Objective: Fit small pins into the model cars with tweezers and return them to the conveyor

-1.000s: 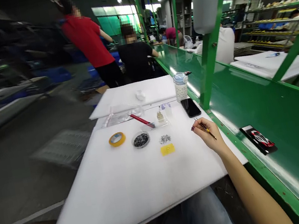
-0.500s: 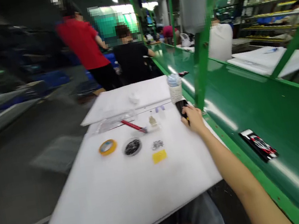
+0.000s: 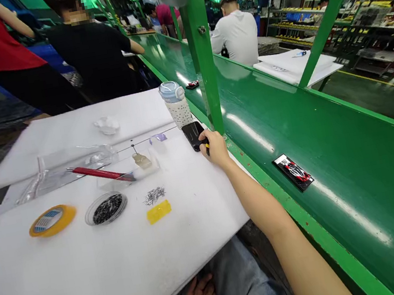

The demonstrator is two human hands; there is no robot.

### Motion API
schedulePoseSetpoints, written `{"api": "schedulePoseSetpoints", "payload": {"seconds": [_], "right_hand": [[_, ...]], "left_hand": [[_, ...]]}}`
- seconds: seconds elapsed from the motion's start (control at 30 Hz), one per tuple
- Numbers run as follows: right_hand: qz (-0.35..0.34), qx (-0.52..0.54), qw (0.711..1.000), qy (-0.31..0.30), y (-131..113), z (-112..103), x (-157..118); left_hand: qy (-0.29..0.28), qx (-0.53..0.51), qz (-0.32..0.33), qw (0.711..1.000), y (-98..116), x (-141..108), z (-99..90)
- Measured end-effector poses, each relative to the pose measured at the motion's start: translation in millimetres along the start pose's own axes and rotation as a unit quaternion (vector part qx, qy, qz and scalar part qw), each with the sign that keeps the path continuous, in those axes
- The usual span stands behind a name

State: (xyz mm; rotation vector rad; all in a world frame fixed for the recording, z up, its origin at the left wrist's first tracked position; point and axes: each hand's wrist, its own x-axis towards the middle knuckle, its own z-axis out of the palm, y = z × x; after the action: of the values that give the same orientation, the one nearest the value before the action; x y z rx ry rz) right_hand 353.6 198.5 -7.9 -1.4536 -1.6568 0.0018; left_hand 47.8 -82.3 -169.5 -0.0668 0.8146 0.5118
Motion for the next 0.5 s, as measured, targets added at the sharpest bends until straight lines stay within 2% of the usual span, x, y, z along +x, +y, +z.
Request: {"api": "schedulePoseSetpoints", "payload": {"seconds": [0.23,0.5], "right_hand": [[0.001,0.074,0.995,0.061,18,-2,4],[-0.003,0.049,0.998,0.045,15,-2,3]], "left_hand": [[-0.023,0.018,-0.002,1.000,-4,7,-6.3],[-0.073,0.058,-0.011,0.996,-4,25,-19.9]]}}
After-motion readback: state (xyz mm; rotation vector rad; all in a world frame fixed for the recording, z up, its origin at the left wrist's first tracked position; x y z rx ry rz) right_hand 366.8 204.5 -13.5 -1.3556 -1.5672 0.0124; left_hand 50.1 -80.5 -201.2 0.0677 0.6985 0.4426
